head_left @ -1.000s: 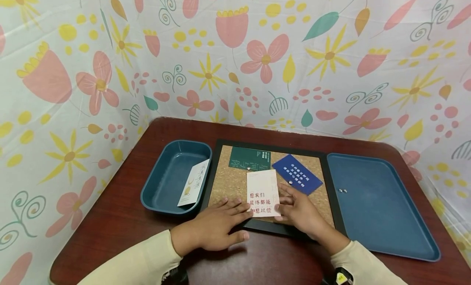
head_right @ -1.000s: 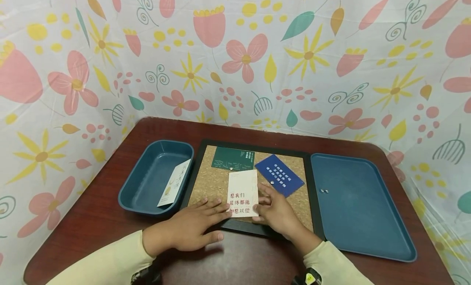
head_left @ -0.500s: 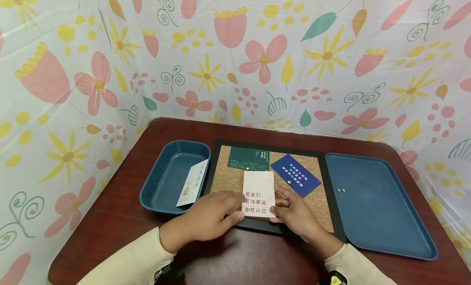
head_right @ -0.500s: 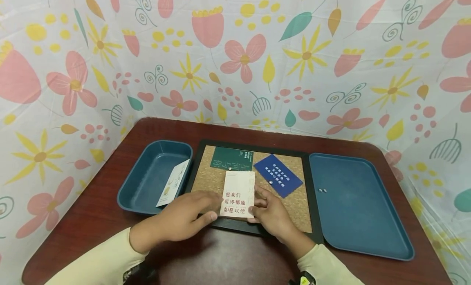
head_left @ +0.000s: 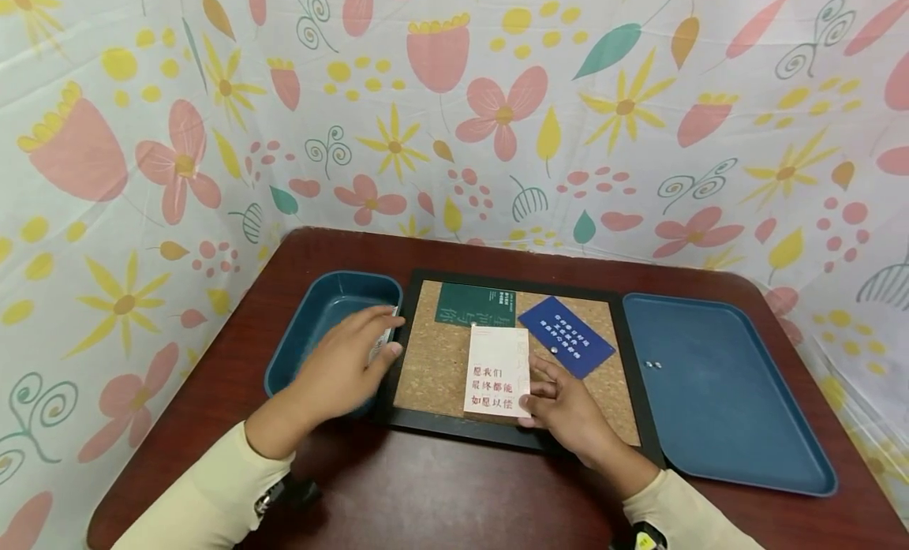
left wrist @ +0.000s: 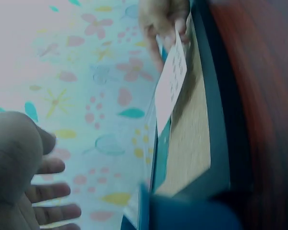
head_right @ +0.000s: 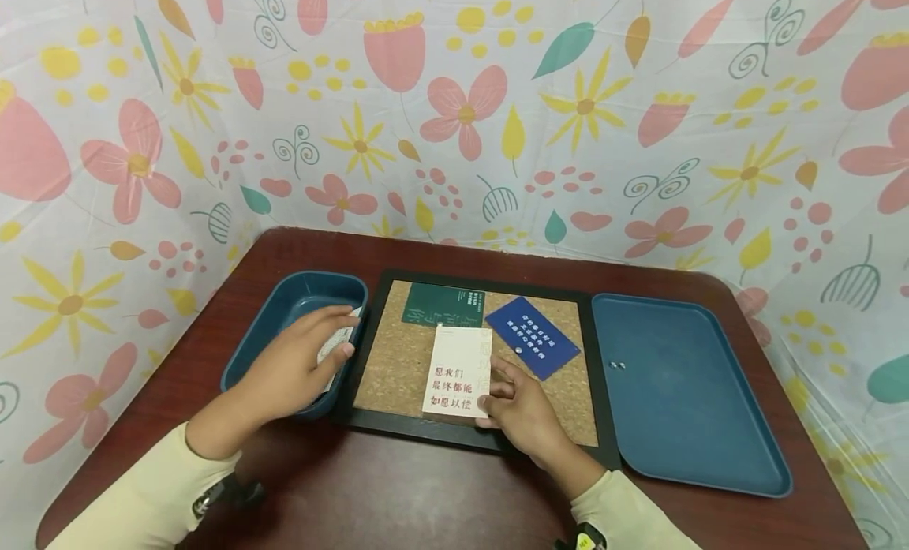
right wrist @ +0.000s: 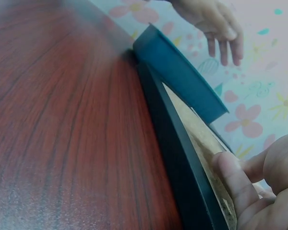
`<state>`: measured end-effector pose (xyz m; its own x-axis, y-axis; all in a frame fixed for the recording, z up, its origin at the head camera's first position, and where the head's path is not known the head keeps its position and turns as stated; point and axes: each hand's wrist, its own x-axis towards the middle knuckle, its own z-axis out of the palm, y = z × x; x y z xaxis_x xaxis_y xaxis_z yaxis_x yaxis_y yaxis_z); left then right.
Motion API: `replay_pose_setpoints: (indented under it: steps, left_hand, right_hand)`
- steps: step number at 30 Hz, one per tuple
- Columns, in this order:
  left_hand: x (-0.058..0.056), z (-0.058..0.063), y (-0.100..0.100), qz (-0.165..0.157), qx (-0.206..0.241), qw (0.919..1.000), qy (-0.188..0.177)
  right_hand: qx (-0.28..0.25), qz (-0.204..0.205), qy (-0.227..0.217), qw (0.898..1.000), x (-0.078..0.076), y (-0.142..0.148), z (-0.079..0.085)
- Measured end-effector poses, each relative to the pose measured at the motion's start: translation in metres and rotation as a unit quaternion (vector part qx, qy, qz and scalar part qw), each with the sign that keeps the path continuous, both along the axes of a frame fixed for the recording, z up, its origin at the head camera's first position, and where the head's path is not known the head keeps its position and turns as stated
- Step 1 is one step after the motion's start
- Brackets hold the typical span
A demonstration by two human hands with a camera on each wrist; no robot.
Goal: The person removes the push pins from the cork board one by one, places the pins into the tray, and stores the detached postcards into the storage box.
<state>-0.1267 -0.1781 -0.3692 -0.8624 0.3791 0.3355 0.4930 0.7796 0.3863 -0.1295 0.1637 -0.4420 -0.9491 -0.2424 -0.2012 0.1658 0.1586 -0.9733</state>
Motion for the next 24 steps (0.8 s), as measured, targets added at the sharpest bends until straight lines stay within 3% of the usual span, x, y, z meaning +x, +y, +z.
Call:
replay_pose_setpoints:
  steps: [7,14,20,24]
  left_hand:
    - [-0.012,-0.002,-0.028,0.099,0.001,0.9948,-0.025]
    - [-0.023,-0.011,-0.051,0.192,0.014,0.9800,-0.051]
    - [-0.032,-0.015,-0.070,0.244,0.039,0.9624,-0.112]
    - [-0.039,-0.016,-0.084,0.252,0.047,0.9528,-0.163]
  right_hand:
    - [-0.004,-0.015,-0.007,1.000,0.001,0.001,-0.001]
    - [-0.002,-0.014,-0.004,1.000,0.000,0.002,-0.002]
    - [0.003,-0.023,-0.005,1.000,0.001,0.001,-0.002]
    - [0.004,-0.018,-0.008,1.000,0.001,0.001,-0.002]
